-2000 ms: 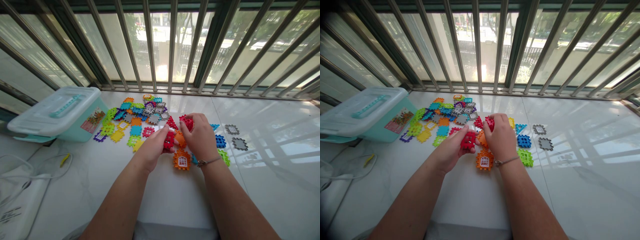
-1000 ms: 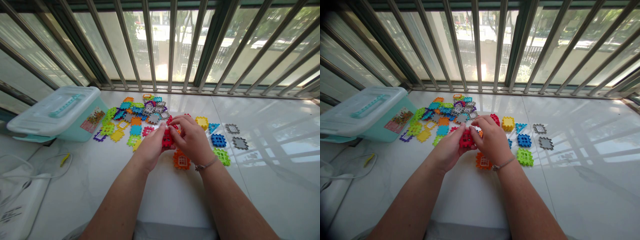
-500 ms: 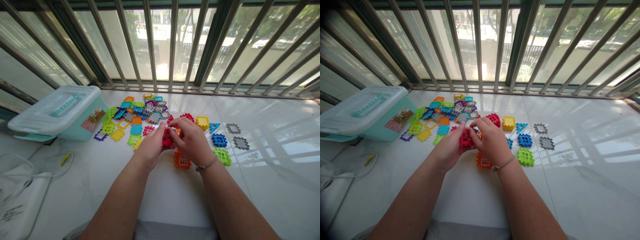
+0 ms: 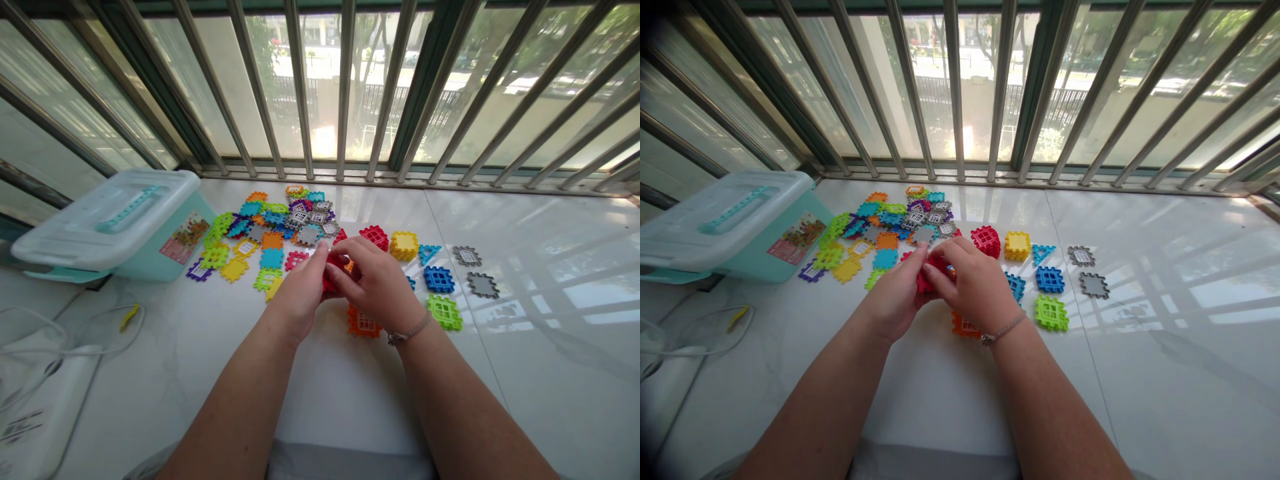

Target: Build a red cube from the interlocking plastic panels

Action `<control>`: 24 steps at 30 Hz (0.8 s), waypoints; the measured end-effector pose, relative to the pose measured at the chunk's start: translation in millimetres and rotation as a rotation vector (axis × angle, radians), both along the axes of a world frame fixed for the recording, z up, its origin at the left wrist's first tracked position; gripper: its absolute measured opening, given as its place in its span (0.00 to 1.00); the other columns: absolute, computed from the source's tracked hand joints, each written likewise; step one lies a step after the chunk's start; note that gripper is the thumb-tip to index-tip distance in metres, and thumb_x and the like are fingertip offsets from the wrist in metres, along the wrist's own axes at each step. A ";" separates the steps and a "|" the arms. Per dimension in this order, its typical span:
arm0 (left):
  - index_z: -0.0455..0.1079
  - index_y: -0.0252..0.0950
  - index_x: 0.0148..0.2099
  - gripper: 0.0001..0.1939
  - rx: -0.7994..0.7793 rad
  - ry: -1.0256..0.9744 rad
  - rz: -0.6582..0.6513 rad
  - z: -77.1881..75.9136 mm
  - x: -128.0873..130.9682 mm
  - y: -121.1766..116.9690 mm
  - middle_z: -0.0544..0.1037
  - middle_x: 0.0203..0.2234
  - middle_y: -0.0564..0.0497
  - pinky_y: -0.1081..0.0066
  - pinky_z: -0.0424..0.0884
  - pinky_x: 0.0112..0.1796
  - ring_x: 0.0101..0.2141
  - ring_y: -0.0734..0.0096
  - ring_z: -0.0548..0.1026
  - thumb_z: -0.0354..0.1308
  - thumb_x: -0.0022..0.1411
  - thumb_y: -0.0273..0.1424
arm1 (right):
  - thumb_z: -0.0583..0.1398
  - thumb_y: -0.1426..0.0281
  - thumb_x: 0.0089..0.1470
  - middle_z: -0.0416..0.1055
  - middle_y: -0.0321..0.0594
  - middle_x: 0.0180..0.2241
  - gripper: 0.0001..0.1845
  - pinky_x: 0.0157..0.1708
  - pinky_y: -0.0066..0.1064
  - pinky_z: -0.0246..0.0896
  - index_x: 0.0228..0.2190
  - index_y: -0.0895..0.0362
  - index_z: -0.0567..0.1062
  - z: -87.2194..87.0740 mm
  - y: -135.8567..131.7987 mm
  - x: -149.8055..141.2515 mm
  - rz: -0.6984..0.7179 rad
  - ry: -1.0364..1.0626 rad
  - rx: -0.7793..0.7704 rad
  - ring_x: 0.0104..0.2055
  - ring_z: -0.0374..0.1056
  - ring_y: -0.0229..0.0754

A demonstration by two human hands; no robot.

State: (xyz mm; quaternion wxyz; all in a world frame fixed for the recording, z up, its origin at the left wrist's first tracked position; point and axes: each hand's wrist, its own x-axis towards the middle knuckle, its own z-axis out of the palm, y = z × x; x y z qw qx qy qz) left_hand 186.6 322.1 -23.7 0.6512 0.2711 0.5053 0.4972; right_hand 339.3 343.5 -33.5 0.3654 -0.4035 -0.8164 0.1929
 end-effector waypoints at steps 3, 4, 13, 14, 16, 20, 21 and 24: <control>0.82 0.32 0.44 0.21 -0.003 -0.019 0.022 0.0 -0.6 0.8 0.84 0.34 0.44 0.70 0.81 0.32 0.32 0.66 0.82 0.61 0.78 0.46 | 0.66 0.64 0.71 0.79 0.42 0.47 0.07 0.37 0.34 0.66 0.48 0.52 0.79 1.1 -0.7 -0.3 0.002 -0.002 -0.014 0.39 0.75 0.43; 0.81 0.33 0.42 0.21 -0.005 -0.031 0.032 0.7 -0.7 1.1 0.83 0.32 0.45 0.71 0.80 0.31 0.30 0.68 0.81 0.62 0.78 0.46 | 0.66 0.63 0.71 0.79 0.42 0.47 0.08 0.37 0.35 0.66 0.48 0.52 0.79 1.5 -0.8 -0.2 0.003 -0.003 -0.018 0.40 0.75 0.44; 0.81 0.33 0.44 0.18 -0.069 -0.103 0.105 9.1 0.6 2.2 0.83 0.30 0.49 0.77 0.74 0.26 0.25 0.74 0.77 0.57 0.81 0.39 | 0.72 0.60 0.66 0.80 0.44 0.53 0.16 0.41 0.37 0.71 0.51 0.51 0.78 2.4 0.2 2.2 0.068 0.019 -0.023 0.47 0.77 0.47; 0.81 0.33 0.44 0.17 -0.066 -0.107 0.106 9.1 0.6 2.0 0.83 0.30 0.49 0.77 0.74 0.26 0.26 0.73 0.78 0.57 0.81 0.39 | 0.72 0.60 0.66 0.80 0.44 0.54 0.17 0.41 0.37 0.71 0.51 0.52 0.78 2.3 0.5 2.7 0.076 0.021 -0.025 0.48 0.78 0.48; 0.81 0.33 0.45 0.17 -0.062 -0.117 0.106 9.2 0.5 1.7 0.83 0.31 0.48 0.76 0.76 0.28 0.27 0.72 0.80 0.58 0.81 0.39 | 0.72 0.59 0.66 0.80 0.45 0.54 0.18 0.42 0.37 0.72 0.52 0.52 0.78 2.4 0.9 3.7 0.089 0.024 -0.032 0.49 0.78 0.48; 0.80 0.33 0.46 0.17 -0.089 -0.149 0.117 11.8 -0.2 1.6 0.83 0.32 0.48 0.75 0.77 0.28 0.28 0.71 0.81 0.57 0.81 0.39 | 0.73 0.57 0.65 0.79 0.47 0.57 0.23 0.44 0.39 0.74 0.55 0.51 0.77 3.2 1.0 4.4 0.105 0.010 -0.049 0.53 0.78 0.51; 0.80 0.33 0.46 0.17 -0.099 -0.162 0.119 12.8 -0.4 1.7 0.82 0.31 0.48 0.74 0.78 0.28 0.27 0.70 0.80 0.56 0.82 0.39 | 0.73 0.56 0.64 0.79 0.47 0.57 0.25 0.46 0.40 0.75 0.56 0.51 0.77 3.4 0.9 4.3 0.108 0.005 -0.049 0.54 0.78 0.52; 0.78 0.34 0.44 0.18 -0.118 -0.198 0.118 15.4 -0.8 2.1 0.81 0.30 0.49 0.73 0.77 0.25 0.24 0.70 0.79 0.54 0.83 0.40 | 0.74 0.54 0.63 0.79 0.48 0.58 0.28 0.49 0.44 0.77 0.57 0.50 0.76 3.8 0.6 3.6 0.113 -0.010 -0.048 0.56 0.78 0.54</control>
